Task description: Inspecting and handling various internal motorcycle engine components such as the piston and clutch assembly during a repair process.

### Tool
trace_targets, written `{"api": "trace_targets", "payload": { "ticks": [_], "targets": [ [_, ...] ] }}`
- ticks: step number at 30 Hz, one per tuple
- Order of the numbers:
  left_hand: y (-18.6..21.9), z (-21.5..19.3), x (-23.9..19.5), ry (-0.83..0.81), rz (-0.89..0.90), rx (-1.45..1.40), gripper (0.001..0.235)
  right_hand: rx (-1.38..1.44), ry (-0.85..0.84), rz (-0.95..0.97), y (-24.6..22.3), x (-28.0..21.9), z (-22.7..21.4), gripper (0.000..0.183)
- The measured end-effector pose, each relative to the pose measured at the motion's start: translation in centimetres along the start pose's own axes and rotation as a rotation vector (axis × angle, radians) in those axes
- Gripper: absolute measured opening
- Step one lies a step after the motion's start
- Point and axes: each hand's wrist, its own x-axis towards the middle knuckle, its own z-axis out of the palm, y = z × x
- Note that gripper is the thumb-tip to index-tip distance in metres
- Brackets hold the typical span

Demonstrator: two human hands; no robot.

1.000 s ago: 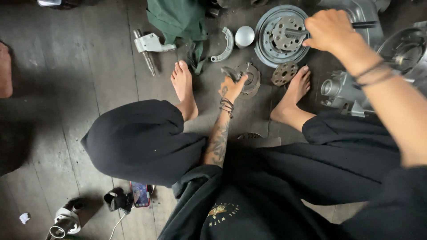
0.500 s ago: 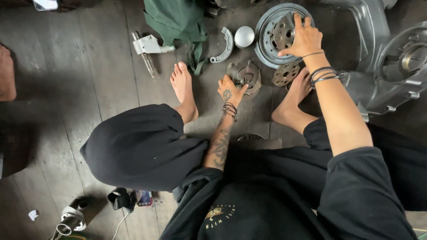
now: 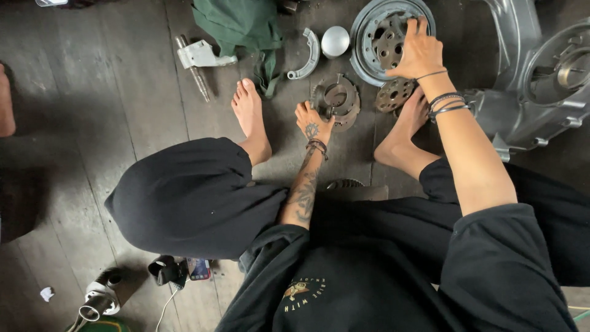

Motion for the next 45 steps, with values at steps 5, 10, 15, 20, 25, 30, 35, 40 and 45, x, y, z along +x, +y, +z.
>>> {"api": "trace_targets", "payload": {
  "ticks": [5,10,15,20,25,30,35,40,45],
  "targets": [
    [0.6,-1.0,-0.3,0.030,-0.015,0.037,0.078,0.038,0.055,-0.006,-2.0,-2.4,-1.7,0.112],
    [0.9,-0.7,-0.4,0.073,-0.078,0.153,0.082,-0.023,0.158,-0.107,-4.1,-4.4,-3.0,0.117],
    [2.9,-3.6,-1.6,0.165,-0.112,-0.040,0.108,0.167,0.174,-0.119,-4.2,-5.2,-4.4,0.110],
    [7.1,-8.2,-1.5,0.323,-0.014,-0.239,0.101,0.220,0.153,-0.187,-7.7,-5.4,-4.7,0.107],
    [7.5,-7.0,0.5,0.282,0.141,-0.655,0.057,0.336,0.064,-0.286,-12.0,-5.8,-4.9,0.117],
    [7.0,-8.7,2.5,0.222,-0.060,-0.700,0.043,0.418,0.075,-0.393,-15.0,-5.5,-7.8,0.113],
    [5.9,-8.4,3.3,0.221,-0.081,-0.852,0.031,0.653,0.112,-0.402,-12.5,-3.8,-7.9,0.105],
    [4.3,-6.5,3.4,0.203,-0.359,-0.876,0.039,0.254,0.239,-0.043,-5.0,-2.9,-1.9,0.056],
    [4.6,-6.5,3.4,0.215,-0.236,-0.819,0.034,0.177,0.148,-0.070,-3.7,-4.6,-0.2,0.031]
  ]
}}
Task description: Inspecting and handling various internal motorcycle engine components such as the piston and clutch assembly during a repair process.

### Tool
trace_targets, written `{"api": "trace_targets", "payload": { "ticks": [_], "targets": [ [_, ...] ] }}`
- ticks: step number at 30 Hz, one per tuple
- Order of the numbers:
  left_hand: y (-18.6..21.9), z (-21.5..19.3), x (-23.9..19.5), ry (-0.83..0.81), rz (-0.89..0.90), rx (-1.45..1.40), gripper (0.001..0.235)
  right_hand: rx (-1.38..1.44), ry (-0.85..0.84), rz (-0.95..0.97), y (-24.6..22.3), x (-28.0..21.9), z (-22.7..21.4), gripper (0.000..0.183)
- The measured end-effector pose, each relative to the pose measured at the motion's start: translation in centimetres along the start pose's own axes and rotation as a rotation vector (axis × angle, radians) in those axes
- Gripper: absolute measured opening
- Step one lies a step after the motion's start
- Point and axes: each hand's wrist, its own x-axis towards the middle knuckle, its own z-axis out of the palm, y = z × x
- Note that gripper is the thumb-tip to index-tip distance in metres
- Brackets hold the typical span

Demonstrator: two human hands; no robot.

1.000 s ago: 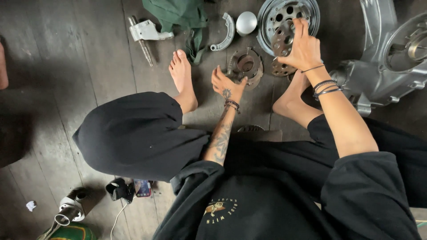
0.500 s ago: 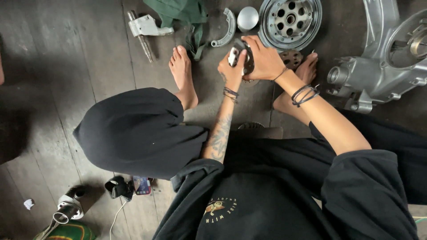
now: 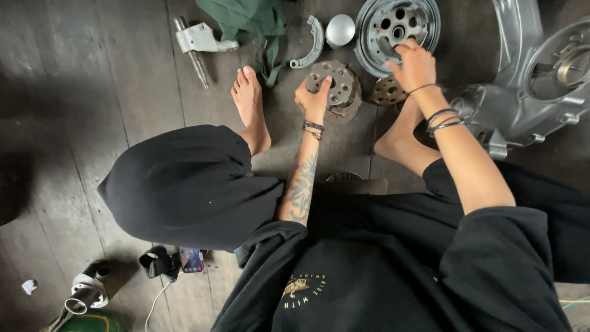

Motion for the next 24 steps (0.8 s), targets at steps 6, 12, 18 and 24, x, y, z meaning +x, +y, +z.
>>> {"api": "trace_targets", "payload": {
  "ticks": [6,12,18,24],
  "targets": [
    [0.3,0.2,-0.4,-0.047,0.028,0.168,0.036,-0.012,0.080,0.059,-0.4,2.2,1.8,0.041],
    [0.2,0.0,-0.5,-0.081,0.077,0.206,0.038,-0.069,-0.010,-0.057,0.0,3.4,3.4,0.013],
    [1.2,-0.1,0.1,-0.080,-0.006,0.214,0.032,-0.133,-0.157,-0.177,2.4,3.1,3.1,0.016],
    [1.0,0.1,0.3,-0.123,-0.064,0.307,0.028,-0.057,-0.273,-0.236,3.9,3.1,1.3,0.024]
  ]
}}
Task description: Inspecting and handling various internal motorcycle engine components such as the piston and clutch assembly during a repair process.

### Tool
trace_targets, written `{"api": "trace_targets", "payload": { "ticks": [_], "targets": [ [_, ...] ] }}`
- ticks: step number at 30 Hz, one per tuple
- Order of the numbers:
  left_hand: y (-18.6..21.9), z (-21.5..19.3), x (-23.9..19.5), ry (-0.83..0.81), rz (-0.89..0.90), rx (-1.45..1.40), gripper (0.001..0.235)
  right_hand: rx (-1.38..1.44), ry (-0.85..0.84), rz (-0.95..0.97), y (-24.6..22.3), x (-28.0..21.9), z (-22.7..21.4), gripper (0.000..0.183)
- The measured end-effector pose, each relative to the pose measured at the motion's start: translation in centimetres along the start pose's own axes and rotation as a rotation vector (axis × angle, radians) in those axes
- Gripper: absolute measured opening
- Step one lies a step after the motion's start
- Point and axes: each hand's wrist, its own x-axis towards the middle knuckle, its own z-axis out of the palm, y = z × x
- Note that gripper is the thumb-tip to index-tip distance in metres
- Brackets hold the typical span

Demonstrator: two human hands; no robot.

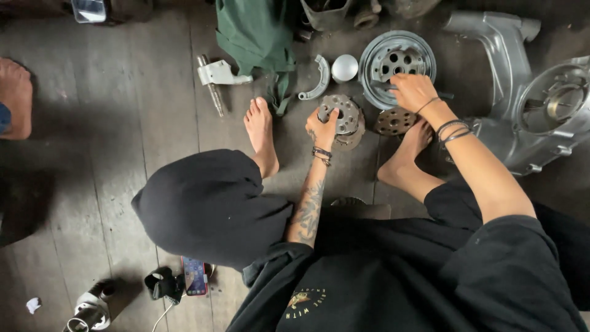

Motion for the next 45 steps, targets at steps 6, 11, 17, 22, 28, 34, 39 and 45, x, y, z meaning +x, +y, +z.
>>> {"api": "trace_targets", "payload": {
  "ticks": [6,11,17,22,28,34,39,45],
  "targets": [
    [1.2,2.0,0.2,-0.242,0.288,0.016,0.047,-0.122,0.071,-0.071,-0.3,-0.4,1.6,0.023],
    [2.8,5.7,0.9,-0.487,0.511,0.070,0.070,-0.114,0.085,0.029,-1.0,0.8,0.9,0.031],
    [-0.4,8.6,3.5,-0.793,0.512,0.512,0.123,-0.084,0.051,0.119,0.2,2.1,4.9,0.022],
    [-0.1,8.9,2.0,-0.840,0.464,0.904,0.129,0.227,0.077,0.231,-0.9,2.2,1.2,0.023],
    [-3.7,10.5,3.2,-0.652,0.735,0.891,0.118,0.343,0.025,0.028,-2.6,3.0,-12.0,0.026],
    [2.2,7.3,2.7,-0.602,0.595,0.611,0.046,0.067,-0.092,0.008,0.8,-0.7,-17.4,0.036],
    [-4.0,13.5,7.9,-0.366,0.589,0.251,0.063,-0.070,-0.085,0.080,2.9,-6.9,-21.2,0.034],
    [2.0,16.9,7.2,-0.317,0.535,-0.176,0.041,0.075,-0.001,0.137,4.1,-10.2,-19.7,0.036]
  ]
}}
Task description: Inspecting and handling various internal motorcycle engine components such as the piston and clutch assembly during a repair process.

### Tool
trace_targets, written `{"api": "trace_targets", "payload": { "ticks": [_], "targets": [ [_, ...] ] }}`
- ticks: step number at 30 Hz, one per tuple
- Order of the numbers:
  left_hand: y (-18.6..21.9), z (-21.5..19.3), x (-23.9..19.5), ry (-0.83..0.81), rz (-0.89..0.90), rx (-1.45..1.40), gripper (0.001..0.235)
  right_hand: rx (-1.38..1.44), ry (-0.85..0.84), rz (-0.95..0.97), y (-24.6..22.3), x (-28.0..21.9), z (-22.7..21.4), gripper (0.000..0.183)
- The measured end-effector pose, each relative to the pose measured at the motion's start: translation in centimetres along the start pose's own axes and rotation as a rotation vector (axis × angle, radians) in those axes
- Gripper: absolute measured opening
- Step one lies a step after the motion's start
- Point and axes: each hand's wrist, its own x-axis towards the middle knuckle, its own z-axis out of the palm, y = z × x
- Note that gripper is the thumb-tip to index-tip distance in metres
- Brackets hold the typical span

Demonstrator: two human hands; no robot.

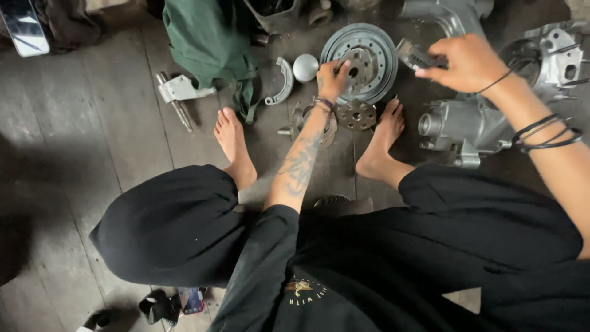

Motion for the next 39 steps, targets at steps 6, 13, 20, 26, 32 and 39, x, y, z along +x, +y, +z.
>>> {"api": "trace_targets", "payload": {
  "ticks": [6,13,20,26,32,39],
  "targets": [
    [7.0,0.8,1.4,-0.048,0.340,0.285,0.018,0.056,-0.029,-0.001,-0.3,0.0,1.0,0.036],
    [5.9,1.4,3.0,-0.243,0.738,0.779,0.023,0.085,-0.074,0.042,1.0,-0.1,2.3,0.037],
    [6.1,1.0,1.8,-0.195,0.865,0.797,0.016,0.014,-0.078,0.061,2.4,-0.3,3.3,0.035],
    [6.3,0.6,1.5,-0.339,0.871,0.913,0.014,0.031,-0.127,0.097,1.9,-0.6,3.0,0.036],
    [5.2,0.7,1.7,-0.591,0.838,0.923,0.035,0.037,-0.128,0.088,2.0,-0.9,3.1,0.033],
    [5.2,1.2,2.8,-0.393,0.782,0.944,0.040,0.029,-0.141,0.090,1.9,-0.2,3.5,0.034]
  ]
}}
